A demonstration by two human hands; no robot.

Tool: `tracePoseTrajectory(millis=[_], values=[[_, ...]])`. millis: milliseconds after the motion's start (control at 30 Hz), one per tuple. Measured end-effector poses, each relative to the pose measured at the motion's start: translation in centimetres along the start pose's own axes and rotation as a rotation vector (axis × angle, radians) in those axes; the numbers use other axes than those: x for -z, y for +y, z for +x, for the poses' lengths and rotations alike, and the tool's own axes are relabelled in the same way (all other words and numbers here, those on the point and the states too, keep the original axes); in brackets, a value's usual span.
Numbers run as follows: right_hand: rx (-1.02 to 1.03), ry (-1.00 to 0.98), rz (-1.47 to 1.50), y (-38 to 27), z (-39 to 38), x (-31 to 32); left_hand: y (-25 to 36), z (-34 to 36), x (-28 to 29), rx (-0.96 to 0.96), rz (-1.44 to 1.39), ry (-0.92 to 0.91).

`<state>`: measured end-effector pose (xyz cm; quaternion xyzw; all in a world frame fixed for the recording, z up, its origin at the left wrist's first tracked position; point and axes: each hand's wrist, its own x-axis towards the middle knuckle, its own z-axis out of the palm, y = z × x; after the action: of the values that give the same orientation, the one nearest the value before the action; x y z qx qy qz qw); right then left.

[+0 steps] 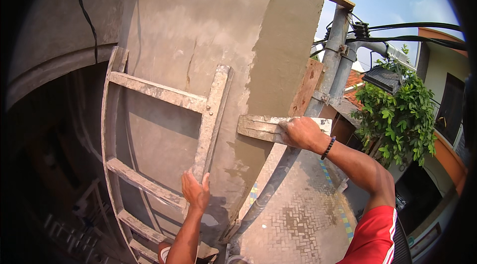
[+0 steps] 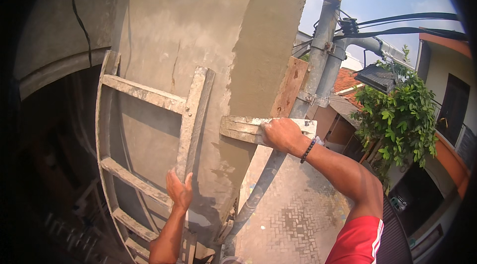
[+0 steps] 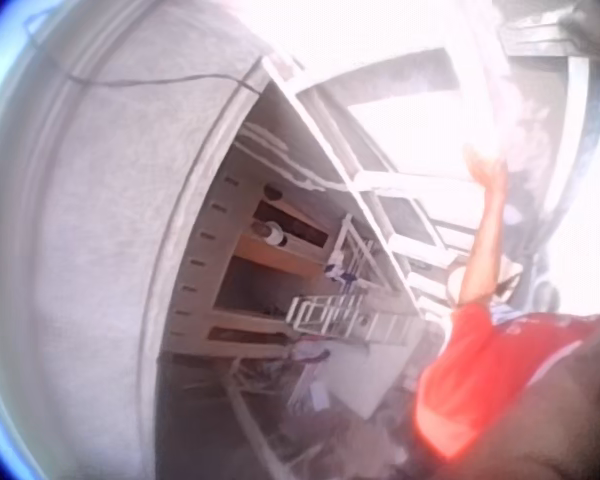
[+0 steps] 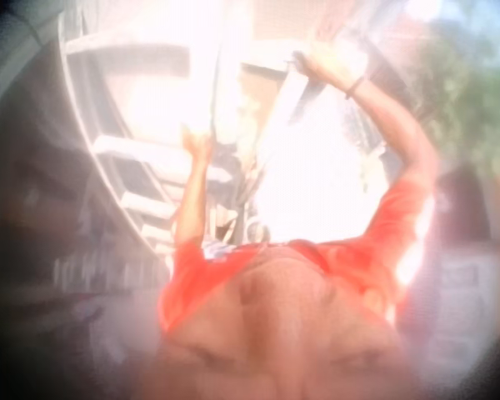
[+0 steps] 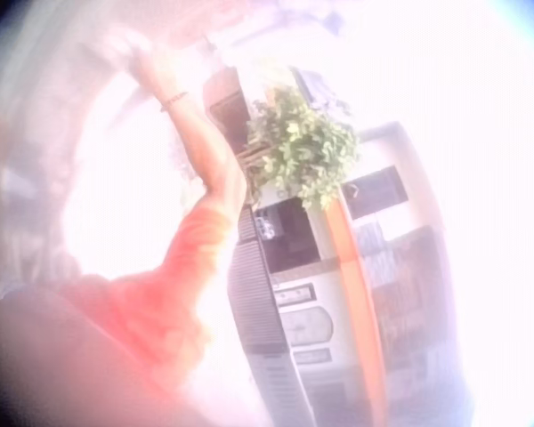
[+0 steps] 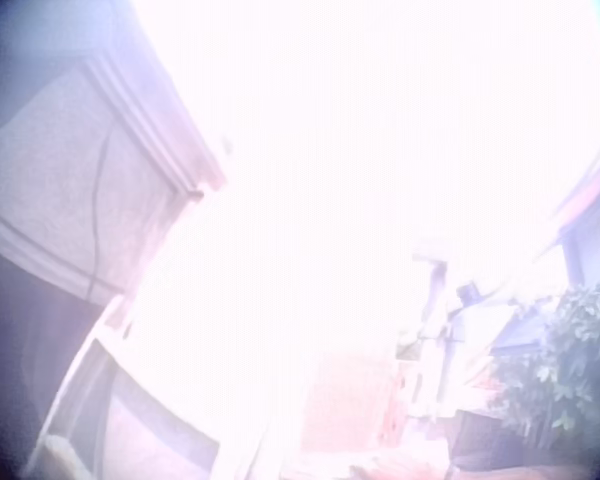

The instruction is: The person applies wet cement to a vertical wall using a trowel and a bucket, smoothing the surface repeatedly. They stand on a ladder and work on a section of the wall near a utility pole.

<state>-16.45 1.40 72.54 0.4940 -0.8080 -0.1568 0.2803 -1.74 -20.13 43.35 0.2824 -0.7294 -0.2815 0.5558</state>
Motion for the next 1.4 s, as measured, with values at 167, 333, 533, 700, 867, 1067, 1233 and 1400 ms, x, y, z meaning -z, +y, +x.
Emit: tracePoseTrajectory(millis=[167, 333, 533, 700, 867, 1067, 1233, 1400], values=[[-0.111, 0.320, 0.188, 3.2, 0.0, 6.1, -0.4, 0.0, 0.2, -0.044, 0.039, 0.024], [-0.444, 0.782, 0.219, 14.1, 4.2, 18.1, -0.7, -0.3, -0.4, -0.019, 0.101, 0.049], [-0.519, 0.833, 0.207, 18.2, 8.2, 23.6, -0.7, -0.1, -0.3, 0.047, 0.066, -0.009], [-0.433, 0.739, 0.174, 18.9, 10.3, 24.1, -1.0, -0.2, -0.7, 0.007, 0.033, 0.004], [-0.250, 0.546, 0.051, 13.4, 10.3, 18.1, -0.8, -0.2, -0.4, -0.045, 0.057, 0.038], [-0.066, 0.313, -0.045, 3.3, 4.2, 4.3, -0.3, 0.2, 0.5, -0.026, 0.031, 0.030], [-0.020, 0.110, 0.040, -2.8, -1.8, -5.8, -0.6, -0.1, -0.2, -0.037, 0.003, 0.038], [0.082, -0.247, 0.170, -7.0, -5.7, -12.8, 0.2, 0.3, -0.6, -0.026, 0.010, 0.003]])
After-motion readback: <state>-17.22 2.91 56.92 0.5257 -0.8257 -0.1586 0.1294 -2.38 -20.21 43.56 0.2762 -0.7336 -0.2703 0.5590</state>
